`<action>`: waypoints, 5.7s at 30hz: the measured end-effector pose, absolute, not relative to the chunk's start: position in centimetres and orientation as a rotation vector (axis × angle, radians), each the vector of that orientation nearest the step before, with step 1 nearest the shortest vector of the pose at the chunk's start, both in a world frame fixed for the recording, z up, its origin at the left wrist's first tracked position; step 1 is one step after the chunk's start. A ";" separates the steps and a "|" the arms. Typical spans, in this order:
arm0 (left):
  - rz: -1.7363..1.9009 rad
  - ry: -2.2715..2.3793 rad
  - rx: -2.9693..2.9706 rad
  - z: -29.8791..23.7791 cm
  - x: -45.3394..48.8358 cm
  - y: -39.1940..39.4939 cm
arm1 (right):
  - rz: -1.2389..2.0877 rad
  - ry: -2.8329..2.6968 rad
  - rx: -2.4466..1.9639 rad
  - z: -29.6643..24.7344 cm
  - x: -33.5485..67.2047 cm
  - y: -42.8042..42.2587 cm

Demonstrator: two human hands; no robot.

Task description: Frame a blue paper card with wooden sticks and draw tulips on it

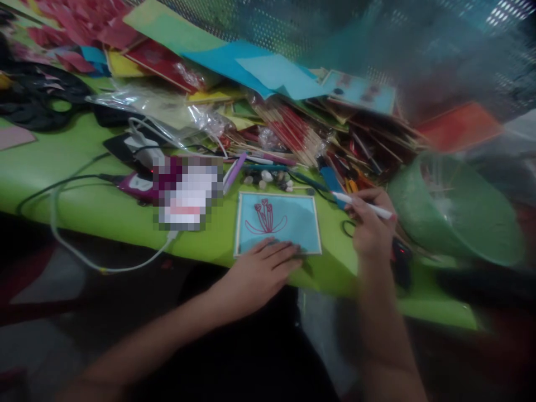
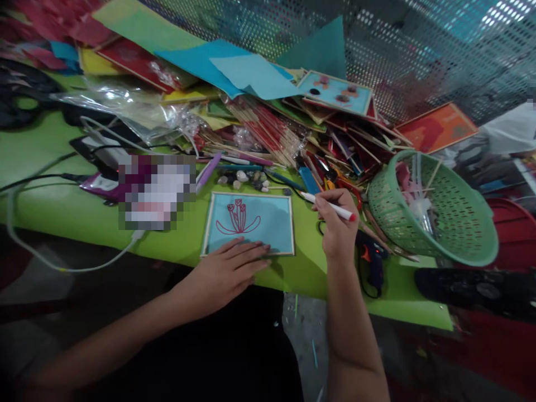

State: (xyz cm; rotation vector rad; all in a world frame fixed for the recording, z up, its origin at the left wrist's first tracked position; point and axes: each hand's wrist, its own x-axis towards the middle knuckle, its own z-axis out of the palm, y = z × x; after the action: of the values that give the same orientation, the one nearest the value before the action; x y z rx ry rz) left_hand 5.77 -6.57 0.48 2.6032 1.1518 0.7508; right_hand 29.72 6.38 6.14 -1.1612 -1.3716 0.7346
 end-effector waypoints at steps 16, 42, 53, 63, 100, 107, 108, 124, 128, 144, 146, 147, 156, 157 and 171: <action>0.866 1.071 2.575 1.5 6.0 -5.8 | 0.815 -1.299 -1.228 6.3 28.4 5.5; 1.160 1.869 2.294 2.6 0.0 -1.3 | 0.894 -1.396 -1.161 5.9 29.0 5.5; 0.671 1.130 2.631 1.9 7.9 -6.3 | 0.990 -1.359 -1.176 5.2 28.5 6.2; 0.590 1.160 2.713 -0.6 8.3 -5.1 | 1.192 -1.436 -1.252 4.3 27.1 7.7; 0.606 1.160 2.616 -0.1 8.3 -5.2 | 1.020 -1.629 -1.279 2.6 26.7 8.1; 0.613 1.167 2.621 0.0 8.4 -5.1 | 1.046 -1.628 -1.277 2.8 26.7 7.9; 0.612 1.164 2.620 0.0 8.4 -5.1 | 1.042 -1.628 -1.276 2.8 26.7 7.9; 0.619 1.155 2.604 -0.1 8.4 -5.2 | 1.061 -1.632 -1.266 2.6 26.8 7.9; 0.622 1.157 2.601 -0.1 8.4 -5.2 | 1.082 -1.633 -1.257 2.6 26.8 7.9; 0.619 1.164 2.626 -0.3 8.4 -5.2 | 1.102 -1.650 -1.245 2.5 26.7 7.9; 0.625 1.168 2.629 -0.3 8.4 -5.2 | 1.105 -1.648 -1.243 2.5 26.8 7.9; 0.630 1.170 2.630 -0.3 8.4 -5.2 | 1.105 -1.649 -1.241 2.5 26.8 7.9; 0.660 1.178 2.630 -0.4 8.5 -5.2 | 1.109 -1.651 -1.245 2.5 26.8 7.9; 0.658 1.177 2.632 -0.4 8.4 -5.2 | 1.107 -1.654 -1.242 2.5 26.8 7.9; 0.635 1.179 2.654 -0.2 8.4 -5.2 | 1.113 -1.657 -1.263 2.7 26.7 7.9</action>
State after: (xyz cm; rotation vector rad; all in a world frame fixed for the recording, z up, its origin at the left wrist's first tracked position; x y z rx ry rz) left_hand 8.39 -5.16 -0.23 2.6542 1.1787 0.6351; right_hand 26.67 7.90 2.71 -1.2632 -1.6575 1.1134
